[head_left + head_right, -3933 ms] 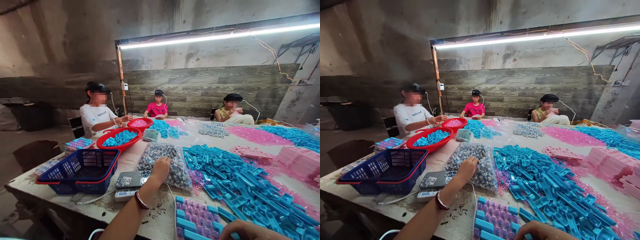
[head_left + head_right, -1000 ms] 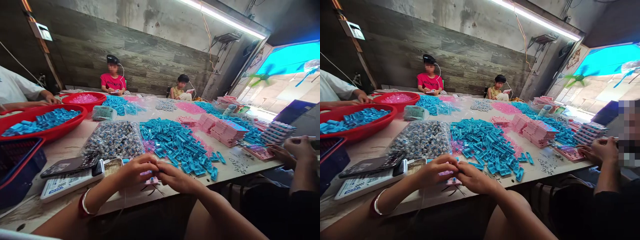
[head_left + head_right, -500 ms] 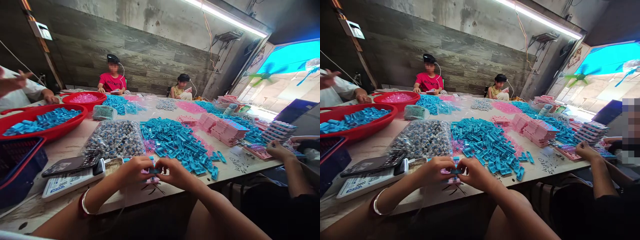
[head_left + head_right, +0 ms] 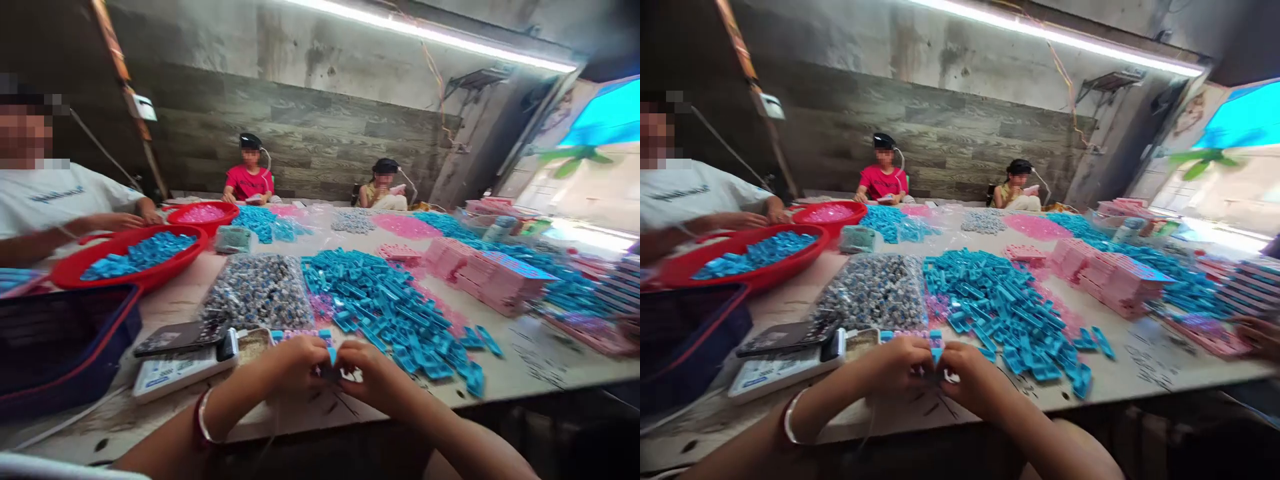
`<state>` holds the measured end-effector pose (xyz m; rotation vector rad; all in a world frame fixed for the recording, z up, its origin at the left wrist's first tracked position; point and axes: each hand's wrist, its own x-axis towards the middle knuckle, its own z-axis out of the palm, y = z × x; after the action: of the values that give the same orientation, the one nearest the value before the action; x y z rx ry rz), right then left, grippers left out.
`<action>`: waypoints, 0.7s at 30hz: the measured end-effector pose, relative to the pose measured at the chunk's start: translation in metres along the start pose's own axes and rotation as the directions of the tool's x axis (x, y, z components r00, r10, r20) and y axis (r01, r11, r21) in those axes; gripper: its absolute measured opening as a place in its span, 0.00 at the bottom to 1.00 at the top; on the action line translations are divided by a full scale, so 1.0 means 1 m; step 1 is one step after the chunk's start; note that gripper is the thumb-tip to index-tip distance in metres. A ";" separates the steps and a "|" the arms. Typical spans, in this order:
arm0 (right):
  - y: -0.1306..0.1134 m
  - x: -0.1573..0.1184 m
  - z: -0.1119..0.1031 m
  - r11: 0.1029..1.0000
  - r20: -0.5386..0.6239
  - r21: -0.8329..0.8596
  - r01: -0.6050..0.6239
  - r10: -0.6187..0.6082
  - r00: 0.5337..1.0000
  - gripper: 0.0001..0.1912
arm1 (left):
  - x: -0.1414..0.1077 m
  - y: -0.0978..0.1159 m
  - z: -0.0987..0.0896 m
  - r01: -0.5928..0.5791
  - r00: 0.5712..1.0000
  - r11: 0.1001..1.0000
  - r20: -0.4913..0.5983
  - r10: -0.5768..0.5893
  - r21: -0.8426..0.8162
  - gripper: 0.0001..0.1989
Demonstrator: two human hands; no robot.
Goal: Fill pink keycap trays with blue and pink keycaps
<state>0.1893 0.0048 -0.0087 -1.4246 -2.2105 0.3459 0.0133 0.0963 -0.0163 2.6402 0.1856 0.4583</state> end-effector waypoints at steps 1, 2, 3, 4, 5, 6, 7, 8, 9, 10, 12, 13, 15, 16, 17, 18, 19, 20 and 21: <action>0.003 0.000 0.002 1.000 0.000 0.007 0.000 0.000 1.000 0.04 | 0.000 -0.001 0.002 -0.012 1.000 1.000 0.007 0.012 0.003 0.05; 0.006 0.000 0.005 0.999 0.009 0.019 0.030 -0.030 1.000 0.04 | 0.000 -0.003 0.005 -0.010 1.000 1.000 0.010 0.010 0.022 0.07; 0.010 0.001 0.007 0.998 0.015 0.025 0.057 -0.057 0.998 0.06 | 0.000 -0.006 0.008 -0.006 1.000 0.999 0.000 0.006 0.049 0.08; 0.015 0.002 0.009 0.997 0.032 0.023 0.078 -0.078 0.996 0.11 | 0.000 -0.008 0.010 -0.026 1.000 0.998 0.018 0.025 0.065 0.08; 0.018 0.004 0.011 0.996 0.049 0.009 0.092 -0.092 0.995 0.14 | 0.000 -0.011 0.011 -0.030 0.999 0.996 0.029 0.027 0.084 0.08; 0.021 0.005 0.011 0.994 0.063 -0.001 0.107 -0.106 0.992 0.16 | 0.000 -0.011 0.011 -0.028 0.999 0.994 0.030 0.025 0.109 0.09; 0.023 0.006 0.012 0.993 0.074 -0.005 0.118 -0.118 0.990 0.18 | 0.000 -0.011 0.011 -0.035 0.999 0.991 0.036 0.031 0.126 0.09; 0.024 0.007 0.011 0.992 0.083 -0.001 0.125 -0.124 0.989 0.18 | 0.000 -0.010 0.010 -0.041 0.999 0.990 0.039 0.036 0.138 0.08; 0.024 0.007 0.011 0.992 0.091 0.011 0.127 -0.128 0.988 0.18 | 0.000 -0.008 0.009 -0.049 0.998 0.988 0.044 0.043 0.146 0.07; 0.024 0.007 0.011 0.992 0.100 0.027 0.125 -0.127 0.987 0.18 | 0.001 -0.005 0.008 -0.061 0.997 0.986 0.050 0.054 0.152 0.06; 0.024 0.005 0.012 0.993 0.105 0.045 0.108 -0.112 0.988 0.19 | 0.001 -0.002 0.006 -0.085 0.995 0.982 0.062 0.075 0.169 0.05; 0.024 0.004 0.013 0.994 0.099 0.048 0.097 -0.101 0.990 0.20 | 0.002 -0.001 0.005 -0.101 0.994 0.978 0.069 0.089 0.183 0.05; 0.026 0.002 0.017 0.996 0.076 0.048 0.081 -0.085 0.994 0.21 | 0.003 0.000 0.006 -0.124 0.991 0.967 0.081 0.109 0.222 0.06; 0.027 0.001 0.018 0.996 0.064 0.049 0.079 -0.082 0.995 0.21 | 0.003 0.000 0.007 -0.130 0.990 0.962 0.085 0.112 0.242 0.06; 0.028 0.000 0.020 0.995 0.058 0.053 0.083 -0.086 0.995 0.21 | 0.004 -0.001 0.007 -0.133 0.990 0.957 0.088 0.114 0.256 0.06; 0.029 0.000 0.021 0.994 0.056 0.056 0.089 -0.092 0.994 0.21 | 0.003 -0.001 0.009 -0.136 0.989 0.953 0.086 0.117 0.270 0.06; 0.029 -0.001 0.021 0.994 0.054 0.058 0.095 -0.098 0.994 0.21 | 0.003 -0.001 0.010 -0.142 0.989 0.949 0.085 0.123 0.282 0.05; 0.030 -0.001 0.021 0.993 0.060 0.061 0.099 -0.103 0.993 0.21 | 0.002 -0.001 0.012 -0.152 0.988 0.943 0.085 0.132 0.295 0.05; 0.030 -0.001 0.020 0.993 0.067 0.067 0.100 -0.104 0.992 0.20 | 0.001 -0.001 0.014 -0.161 0.986 0.936 0.083 0.142 0.312 0.05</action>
<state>0.2032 0.0174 -0.0401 -1.2789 -2.2978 0.4325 0.0192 0.0921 -0.0285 2.9963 0.0377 0.4304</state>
